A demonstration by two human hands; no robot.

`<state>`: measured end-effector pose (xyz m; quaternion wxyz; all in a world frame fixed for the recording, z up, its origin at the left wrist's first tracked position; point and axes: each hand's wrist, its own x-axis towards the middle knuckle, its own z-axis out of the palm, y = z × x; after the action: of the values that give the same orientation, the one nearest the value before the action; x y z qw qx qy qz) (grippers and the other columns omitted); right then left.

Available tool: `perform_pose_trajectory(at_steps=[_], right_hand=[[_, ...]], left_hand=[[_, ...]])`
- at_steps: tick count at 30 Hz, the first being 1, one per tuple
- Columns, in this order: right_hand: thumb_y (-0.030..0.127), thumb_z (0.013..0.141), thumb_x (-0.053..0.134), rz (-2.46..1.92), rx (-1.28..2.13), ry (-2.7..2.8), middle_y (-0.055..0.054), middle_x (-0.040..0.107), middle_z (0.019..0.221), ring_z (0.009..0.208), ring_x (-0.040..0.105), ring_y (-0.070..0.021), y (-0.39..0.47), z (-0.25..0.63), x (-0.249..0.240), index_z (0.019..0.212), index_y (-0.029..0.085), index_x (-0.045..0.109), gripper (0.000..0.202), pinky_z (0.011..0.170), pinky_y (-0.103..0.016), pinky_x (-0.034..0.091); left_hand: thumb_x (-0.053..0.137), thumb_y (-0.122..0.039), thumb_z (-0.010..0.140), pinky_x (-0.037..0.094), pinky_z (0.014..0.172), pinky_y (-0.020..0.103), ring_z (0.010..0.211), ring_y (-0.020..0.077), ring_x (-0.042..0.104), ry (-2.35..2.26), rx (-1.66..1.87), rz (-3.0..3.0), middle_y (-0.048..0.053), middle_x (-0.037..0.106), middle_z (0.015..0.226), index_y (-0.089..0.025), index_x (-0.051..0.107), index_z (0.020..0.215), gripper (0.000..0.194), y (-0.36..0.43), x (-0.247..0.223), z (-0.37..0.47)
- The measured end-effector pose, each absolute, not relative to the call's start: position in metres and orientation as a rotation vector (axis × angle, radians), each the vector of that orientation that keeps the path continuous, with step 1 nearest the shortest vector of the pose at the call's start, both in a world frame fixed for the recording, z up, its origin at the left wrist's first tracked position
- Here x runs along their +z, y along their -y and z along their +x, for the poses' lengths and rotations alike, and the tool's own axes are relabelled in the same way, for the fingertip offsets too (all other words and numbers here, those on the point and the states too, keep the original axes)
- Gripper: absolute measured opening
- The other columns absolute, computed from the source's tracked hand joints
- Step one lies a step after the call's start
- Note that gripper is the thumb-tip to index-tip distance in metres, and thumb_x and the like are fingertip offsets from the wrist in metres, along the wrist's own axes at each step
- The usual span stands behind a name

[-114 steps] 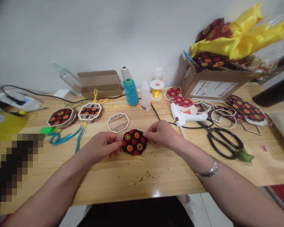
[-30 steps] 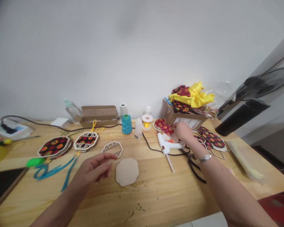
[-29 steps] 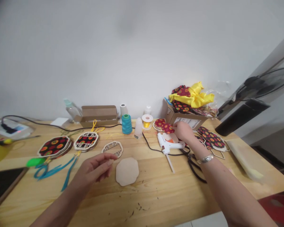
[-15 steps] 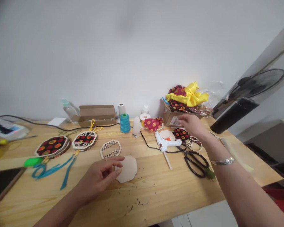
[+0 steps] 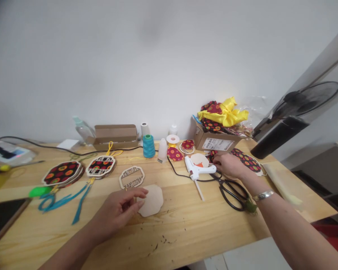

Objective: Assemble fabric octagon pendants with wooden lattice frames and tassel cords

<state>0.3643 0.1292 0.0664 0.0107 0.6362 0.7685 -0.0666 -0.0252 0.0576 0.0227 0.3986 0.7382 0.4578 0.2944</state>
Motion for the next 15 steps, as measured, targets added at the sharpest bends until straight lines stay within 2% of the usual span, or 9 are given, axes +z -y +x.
perform_pose_trajectory(at_steps=[7, 15], right_hand=[[0.024, 0.080, 0.049, 2.407, -0.082, -2.298, -0.011, 0.073, 0.088, 0.079, 0.065, -0.0230, -0.129, 0.383, 0.072, 0.094, 0.014, 0.071, 0.028, 0.070, -0.030, 0.047], [0.032, 0.091, 0.042, 2.628, -0.178, -2.287, -0.007, 0.073, 0.084, 0.066, 0.066, -0.0144, -0.141, 0.380, 0.076, 0.101, 0.013, 0.067, 0.033, 0.058, -0.023, 0.050]], left_hand=[[0.055, -0.030, 0.083, 0.040, 0.051, 0.021, 0.051, 0.0086, 0.052, -1.156, 0.746, 1.907, 0.006, 0.072, 0.098, -0.019, 0.068, 0.091, 0.019, -0.057, 0.025, -0.025], [0.051, -0.035, 0.086, 0.041, 0.053, 0.023, 0.053, 0.0108, 0.051, -1.199, 0.691, 1.993, 0.008, 0.072, 0.088, -0.017, 0.067, 0.096, 0.026, -0.059, 0.021, -0.026]])
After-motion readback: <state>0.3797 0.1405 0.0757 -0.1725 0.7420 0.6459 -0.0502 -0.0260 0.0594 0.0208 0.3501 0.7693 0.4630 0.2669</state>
